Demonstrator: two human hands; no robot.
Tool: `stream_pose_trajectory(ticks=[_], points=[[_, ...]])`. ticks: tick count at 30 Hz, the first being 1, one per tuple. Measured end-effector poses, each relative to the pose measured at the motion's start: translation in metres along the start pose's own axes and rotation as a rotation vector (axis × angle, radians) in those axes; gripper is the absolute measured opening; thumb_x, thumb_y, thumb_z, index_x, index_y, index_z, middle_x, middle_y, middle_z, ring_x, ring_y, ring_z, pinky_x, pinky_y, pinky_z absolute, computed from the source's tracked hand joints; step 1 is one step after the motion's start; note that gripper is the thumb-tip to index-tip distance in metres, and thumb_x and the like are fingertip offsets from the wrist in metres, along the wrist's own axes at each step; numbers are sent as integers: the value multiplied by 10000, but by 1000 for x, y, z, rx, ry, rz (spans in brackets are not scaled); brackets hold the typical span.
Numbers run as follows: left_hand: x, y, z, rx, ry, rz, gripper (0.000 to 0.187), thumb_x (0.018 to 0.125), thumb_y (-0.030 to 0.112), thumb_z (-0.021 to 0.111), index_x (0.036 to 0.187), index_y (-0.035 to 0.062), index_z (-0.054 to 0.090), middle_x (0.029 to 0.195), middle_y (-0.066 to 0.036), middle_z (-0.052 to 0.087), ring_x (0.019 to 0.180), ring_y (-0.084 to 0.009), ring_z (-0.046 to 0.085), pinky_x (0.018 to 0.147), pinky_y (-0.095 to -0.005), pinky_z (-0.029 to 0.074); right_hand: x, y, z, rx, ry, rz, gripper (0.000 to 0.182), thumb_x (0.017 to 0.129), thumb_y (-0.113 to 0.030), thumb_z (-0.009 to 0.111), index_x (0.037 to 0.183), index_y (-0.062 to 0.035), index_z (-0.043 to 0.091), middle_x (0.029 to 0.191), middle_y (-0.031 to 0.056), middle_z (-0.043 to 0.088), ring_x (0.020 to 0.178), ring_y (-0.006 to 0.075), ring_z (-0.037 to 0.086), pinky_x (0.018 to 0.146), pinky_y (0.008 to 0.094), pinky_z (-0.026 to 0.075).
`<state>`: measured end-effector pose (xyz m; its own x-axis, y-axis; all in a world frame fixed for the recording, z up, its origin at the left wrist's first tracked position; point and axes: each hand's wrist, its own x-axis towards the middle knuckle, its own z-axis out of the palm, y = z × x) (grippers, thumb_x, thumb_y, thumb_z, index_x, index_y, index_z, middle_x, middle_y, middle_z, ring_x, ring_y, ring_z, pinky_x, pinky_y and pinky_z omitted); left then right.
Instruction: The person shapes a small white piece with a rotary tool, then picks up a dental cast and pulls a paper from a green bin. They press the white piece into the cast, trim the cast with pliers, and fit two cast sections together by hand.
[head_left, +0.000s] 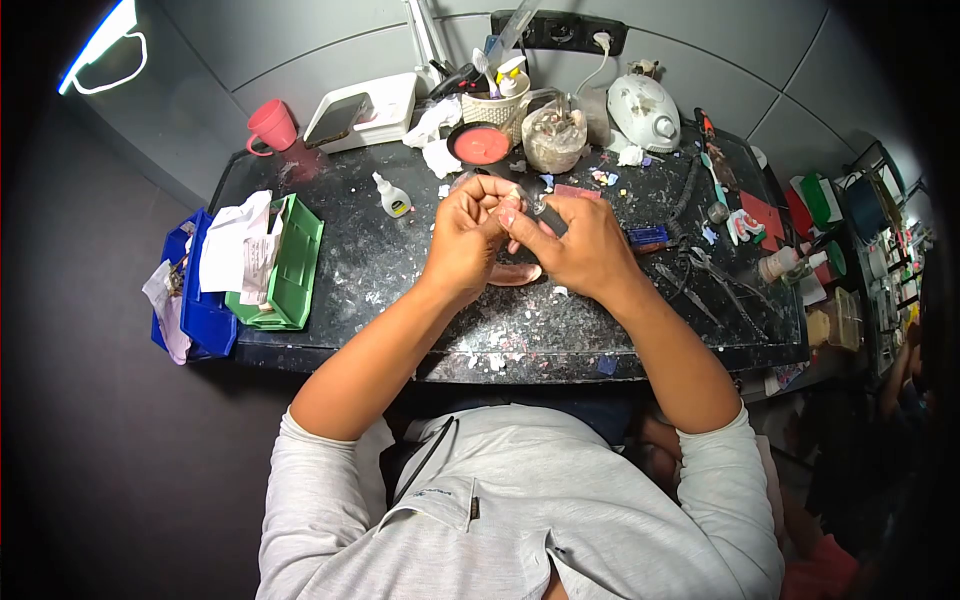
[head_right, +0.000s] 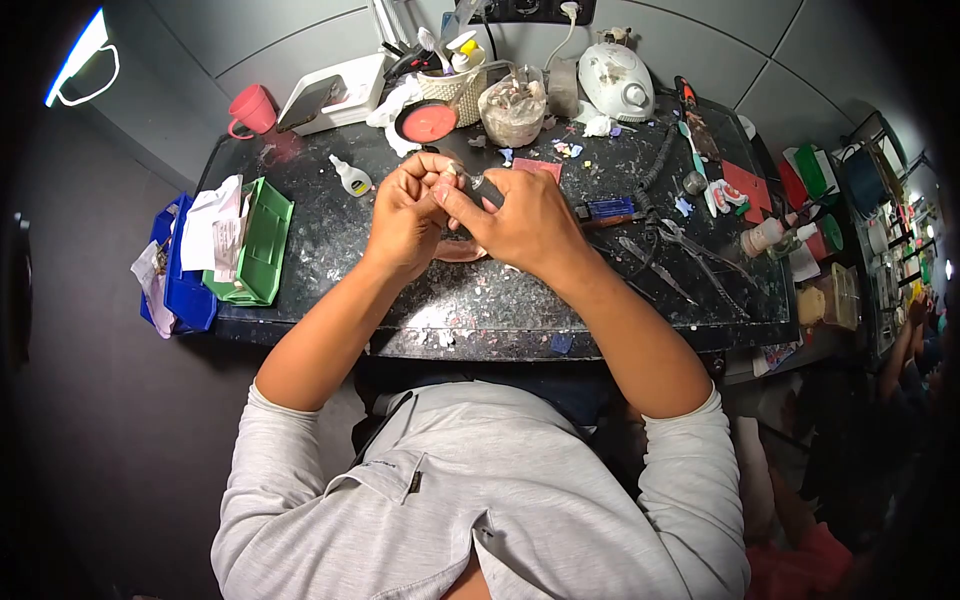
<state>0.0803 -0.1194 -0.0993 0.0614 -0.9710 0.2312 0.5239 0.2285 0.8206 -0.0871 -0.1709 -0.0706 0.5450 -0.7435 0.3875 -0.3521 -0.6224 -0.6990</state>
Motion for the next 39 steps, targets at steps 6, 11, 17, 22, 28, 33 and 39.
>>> stream_pose_trajectory(ticks=[6, 11, 17, 22, 28, 33, 39], points=[[1, -2, -4, -68, -38, -29, 86, 1026, 63, 642, 1085, 8, 612, 934, -55, 685, 714, -95, 633, 598, -231, 521, 1, 5, 0, -24, -24, 30, 620, 879, -556, 741, 676, 25, 664, 620, 199, 655, 603, 329, 684, 619, 447, 527], [0, -1, -3, -97, -33, -54, 83, 1024, 60, 642, 1082, 8, 613, 934, -58, 691, 718, -101, 639, 599, -236, 522, 1, -2, 1, 58, 17, -28, 642, 864, -566, 752, 663, 35, 650, 604, 203, 640, 592, 328, 677, 600, 440, 522], [0, 1, 2, -18, 26, -58, 124, 1016, 76, 664, 1085, -1, 595, 875, -61, 660, 629, -115, 577, 581, -254, 498, 2, 7, 3, -4, 12, -31, 608, 884, -534, 745, 671, 29, 663, 598, 194, 635, 579, 333, 664, 582, 434, 506], [-1, 1, 0, -32, 8, -61, 99, 1028, 84, 643, 1089, 12, 611, 907, -56, 675, 719, -111, 637, 599, -244, 510, 0, -3, 1, 60, 10, -4, 623, 876, -543, 748, 665, 36, 655, 593, 201, 625, 580, 336, 657, 604, 440, 508], [-1, 3, 0, 19, -16, -56, 92, 1029, 78, 639, 1084, 13, 604, 923, -49, 656, 710, -104, 608, 605, -245, 505, 3, 7, 1, 3, 10, -43, 626, 879, -542, 745, 647, 31, 646, 586, 202, 618, 572, 335, 646, 612, 439, 508], [-1, 4, -2, 73, -25, -52, 96, 1018, 77, 652, 1078, 20, 604, 916, -39, 641, 720, -93, 594, 615, -241, 490, 2, 2, -1, 30, 10, -35, 643, 876, -547, 748, 620, 30, 623, 573, 204, 600, 572, 339, 640, 617, 435, 507], [-2, 6, -1, 185, 3, -57, 101, 1013, 81, 661, 1075, 25, 604, 900, -26, 640, 734, -81, 591, 622, -237, 479, 2, 2, -5, -34, 14, -75, 645, 876, -547, 753, 620, 29, 615, 579, 212, 592, 586, 353, 637, 628, 442, 510]])
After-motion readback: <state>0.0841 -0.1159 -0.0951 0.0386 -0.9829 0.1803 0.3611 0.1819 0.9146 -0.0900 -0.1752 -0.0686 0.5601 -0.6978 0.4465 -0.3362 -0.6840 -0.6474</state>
